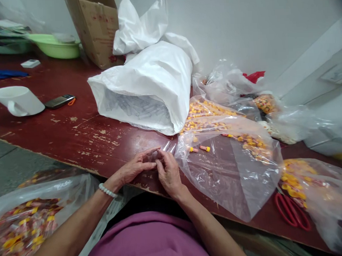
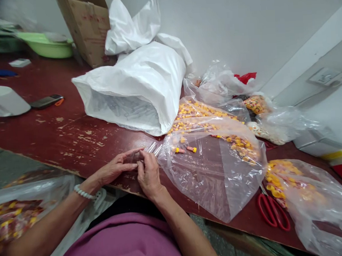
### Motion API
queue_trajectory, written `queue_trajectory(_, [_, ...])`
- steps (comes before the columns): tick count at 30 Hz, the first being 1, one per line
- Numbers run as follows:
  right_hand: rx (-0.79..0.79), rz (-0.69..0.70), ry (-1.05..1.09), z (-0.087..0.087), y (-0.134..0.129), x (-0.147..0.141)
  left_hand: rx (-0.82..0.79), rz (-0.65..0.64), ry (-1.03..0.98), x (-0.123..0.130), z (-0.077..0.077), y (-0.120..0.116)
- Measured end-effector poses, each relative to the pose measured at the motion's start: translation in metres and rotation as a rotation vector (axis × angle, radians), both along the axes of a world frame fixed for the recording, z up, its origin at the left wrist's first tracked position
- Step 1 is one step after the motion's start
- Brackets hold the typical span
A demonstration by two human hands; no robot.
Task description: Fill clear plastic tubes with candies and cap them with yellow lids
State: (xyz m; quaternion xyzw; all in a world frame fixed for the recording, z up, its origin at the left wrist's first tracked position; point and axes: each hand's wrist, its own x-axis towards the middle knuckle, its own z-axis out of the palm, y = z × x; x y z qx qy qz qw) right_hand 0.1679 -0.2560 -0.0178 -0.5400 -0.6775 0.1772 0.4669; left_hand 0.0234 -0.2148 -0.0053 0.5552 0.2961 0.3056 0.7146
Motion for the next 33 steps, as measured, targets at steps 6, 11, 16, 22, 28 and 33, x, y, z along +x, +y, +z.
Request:
queue_trajectory(6, [0.066,-0.142,-0.229,0.029,0.006,0.075,-0.291,0.143,-0.116,0.008,-0.002,-0.004])
queue_trajectory(11, [-0.206,-0.456,-0.46,0.014,0.029,0.171,-0.314,0.144,-0.128,0.011,-0.001,-0.01])
queue_trajectory(16, [-0.224,-0.445,-0.393,0.0,0.024,0.187,-0.127,0.106,0.059,0.023,0.001,-0.015])
queue_trajectory(22, [-0.034,-0.029,-0.139,0.042,-0.012,0.122,0.131,0.082,0.26,0.038,0.013,-0.021])
queue_trajectory(28, [-0.058,0.277,-0.214,0.062,-0.033,0.083,0.308,0.042,0.202,0.047,0.013,-0.026])
queue_trajectory(33, [-0.035,0.164,-0.079,0.063,-0.023,0.085,0.271,0.023,0.194,0.048,0.014,-0.028])
